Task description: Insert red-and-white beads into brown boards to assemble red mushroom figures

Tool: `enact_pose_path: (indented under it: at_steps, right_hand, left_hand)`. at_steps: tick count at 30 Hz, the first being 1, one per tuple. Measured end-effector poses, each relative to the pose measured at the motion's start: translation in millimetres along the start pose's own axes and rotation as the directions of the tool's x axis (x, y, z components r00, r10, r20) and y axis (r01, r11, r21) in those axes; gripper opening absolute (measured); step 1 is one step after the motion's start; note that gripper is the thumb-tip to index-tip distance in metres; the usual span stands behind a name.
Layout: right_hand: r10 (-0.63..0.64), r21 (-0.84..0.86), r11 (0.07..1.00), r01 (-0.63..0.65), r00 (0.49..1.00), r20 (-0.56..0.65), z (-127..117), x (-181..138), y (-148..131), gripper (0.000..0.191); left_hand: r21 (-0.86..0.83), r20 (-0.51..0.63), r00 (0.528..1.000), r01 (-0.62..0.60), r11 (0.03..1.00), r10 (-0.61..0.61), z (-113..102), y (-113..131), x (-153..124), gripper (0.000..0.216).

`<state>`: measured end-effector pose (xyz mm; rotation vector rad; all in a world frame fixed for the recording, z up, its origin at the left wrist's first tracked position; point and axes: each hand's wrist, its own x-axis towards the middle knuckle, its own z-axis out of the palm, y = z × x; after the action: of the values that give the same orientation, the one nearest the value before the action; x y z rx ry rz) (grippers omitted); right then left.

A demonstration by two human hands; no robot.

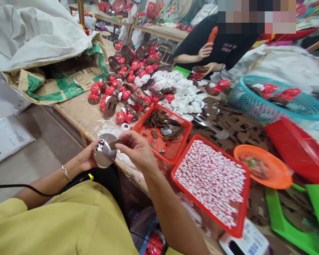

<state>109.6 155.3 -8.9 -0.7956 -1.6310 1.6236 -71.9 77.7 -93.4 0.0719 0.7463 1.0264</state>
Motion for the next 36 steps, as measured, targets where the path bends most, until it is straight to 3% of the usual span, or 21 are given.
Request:
enact_pose_path:
  at_steps: [7, 10, 15, 21, 26, 33, 36]
  right_hand:
    - [0.019, -0.051, 0.999, -0.017, 0.999, 0.036, 5, -3, 12, 0.034]
    - [0.006, -0.03, 1.0, -0.007, 1.0, -0.028, 7, -4, 12, 0.043]
    - [0.071, 0.063, 0.996, -0.067, 0.995, -0.075, 10, -3, 13, 0.043]
    - [0.119, -0.021, 0.993, -0.12, 0.992, -0.038, 15, -6, 14, 0.028]
    - [0.023, -0.104, 0.994, -0.023, 1.0, 0.001, 20, -7, 16, 0.026]
    - [0.046, -0.219, 0.975, -0.04, 0.999, 0.026, 22, -9, 25, 0.021]
    - [-0.089, -0.374, 0.922, 0.096, 0.995, 0.035, 23, -12, 26, 0.017]
  left_hand:
    - [-0.031, 0.035, 0.999, 0.036, 0.999, -0.035, 0, 0, -3, 0.06]
    - [-0.029, 0.013, 0.998, 0.057, 0.998, -0.057, 4, -5, -3, 0.064]
    - [0.013, -0.046, 0.998, -0.044, 0.999, 0.045, 4, -15, 0, 0.052]
    - [0.097, -0.036, 0.994, -0.095, 0.991, 0.099, 4, -19, -2, 0.055]
    - [0.072, 0.036, 0.985, -0.171, 0.983, 0.168, 7, -23, -4, 0.054]
    - [0.12, 0.01, 0.977, -0.211, 0.97, 0.211, 4, -26, -1, 0.058]
    - [0.134, -0.004, 0.972, -0.231, 0.964, 0.234, 5, -27, 0, 0.057]
